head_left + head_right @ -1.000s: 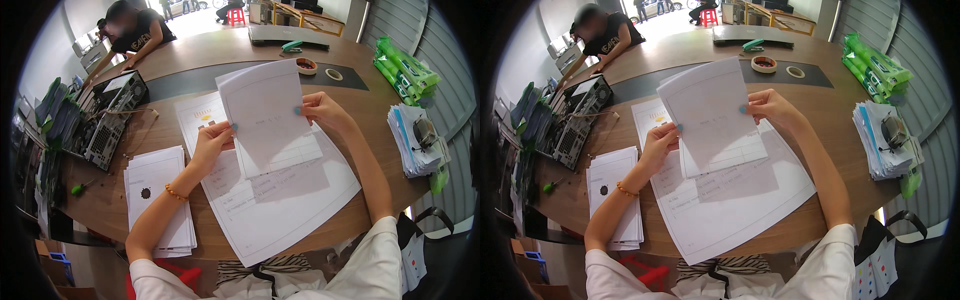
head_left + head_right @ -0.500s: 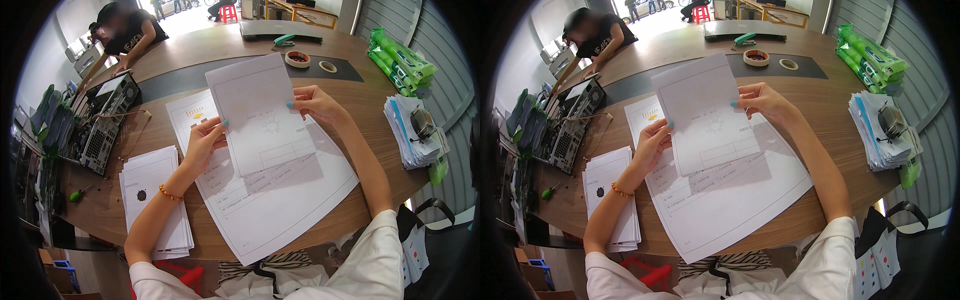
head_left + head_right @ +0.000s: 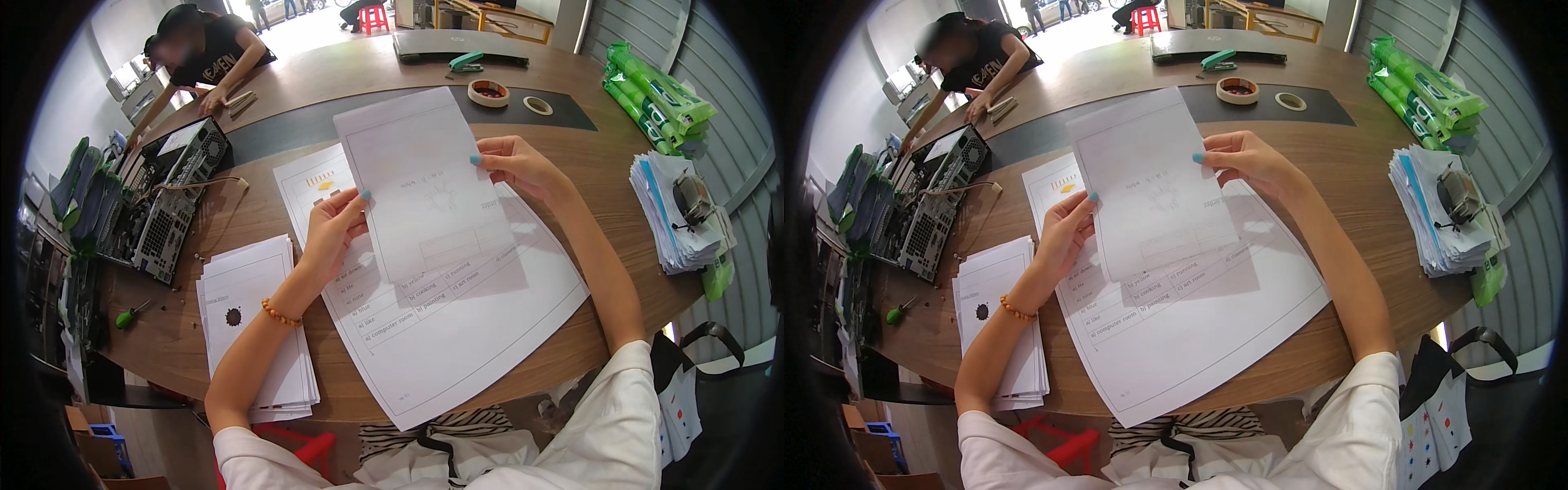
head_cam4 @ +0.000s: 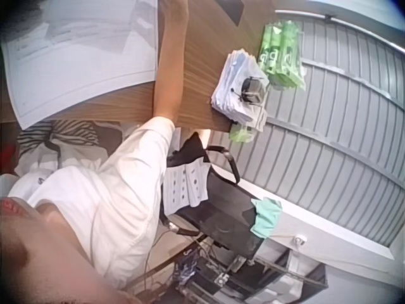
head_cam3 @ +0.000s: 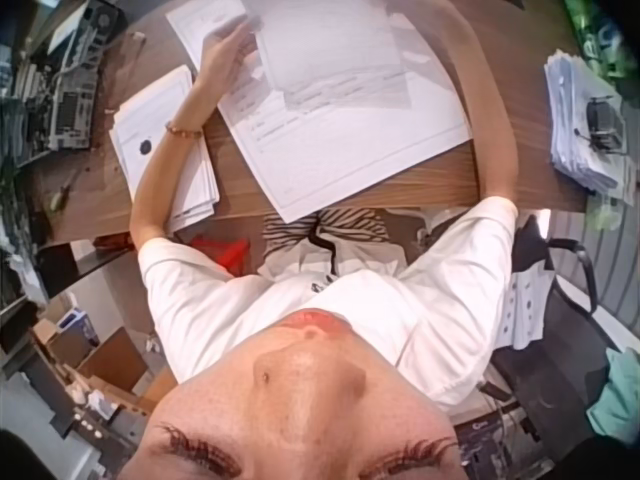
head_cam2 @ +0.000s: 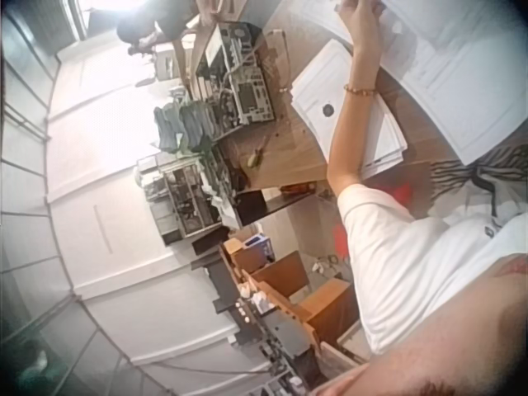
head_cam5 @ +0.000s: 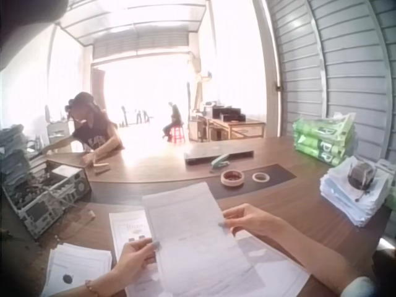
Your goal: The person folds printed sheets of paper and cuts them along the fold using a utility knife.
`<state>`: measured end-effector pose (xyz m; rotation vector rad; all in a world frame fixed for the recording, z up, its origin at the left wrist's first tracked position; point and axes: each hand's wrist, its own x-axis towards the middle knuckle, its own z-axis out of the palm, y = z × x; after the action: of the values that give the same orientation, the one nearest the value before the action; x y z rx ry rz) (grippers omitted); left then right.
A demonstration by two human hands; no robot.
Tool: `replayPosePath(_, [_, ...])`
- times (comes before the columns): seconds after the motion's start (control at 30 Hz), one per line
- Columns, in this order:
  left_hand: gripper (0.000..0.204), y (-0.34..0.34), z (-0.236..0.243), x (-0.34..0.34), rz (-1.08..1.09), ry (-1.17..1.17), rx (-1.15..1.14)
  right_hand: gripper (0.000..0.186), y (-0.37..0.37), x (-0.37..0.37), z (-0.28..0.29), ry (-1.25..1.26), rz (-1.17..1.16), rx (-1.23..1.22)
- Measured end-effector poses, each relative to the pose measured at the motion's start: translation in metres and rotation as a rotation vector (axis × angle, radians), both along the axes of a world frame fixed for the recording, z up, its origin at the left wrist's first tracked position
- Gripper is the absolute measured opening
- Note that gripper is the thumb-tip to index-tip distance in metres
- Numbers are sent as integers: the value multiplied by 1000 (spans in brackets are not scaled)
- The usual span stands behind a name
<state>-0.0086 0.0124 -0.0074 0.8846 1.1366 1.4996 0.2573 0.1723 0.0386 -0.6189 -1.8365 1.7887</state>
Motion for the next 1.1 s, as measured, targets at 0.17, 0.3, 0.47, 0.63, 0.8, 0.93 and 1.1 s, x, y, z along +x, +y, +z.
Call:
replayPosePath(0.17, [22,2,3,3,28,-84,-26,23,-4,-2,4,-19,-37,-36])
replayPosePath(0.3, [21,2,-4,-10,-4,-118,-27,25,-17,-12,14,-70,-79,-79])
replayPosePath(0.47, [20,3,2,1,65,-147,-1,29,-17,-7,19,-87,-78,-155])
replayPosePath(0.63, [26,2,-2,-2,157,19,149,25,-22,-8,23,-187,-73,46])
replayPosePath(0.8, [44,-1,13,-4,293,-101,249,28,-9,22,12,-216,-32,203])
replayPosePath(0.93, [52,-1,24,-7,230,-95,183,30,-11,38,21,-325,301,117])
replayPosePath(1.1, [52,8,32,-17,257,-59,203,32,-32,30,19,-330,69,37])
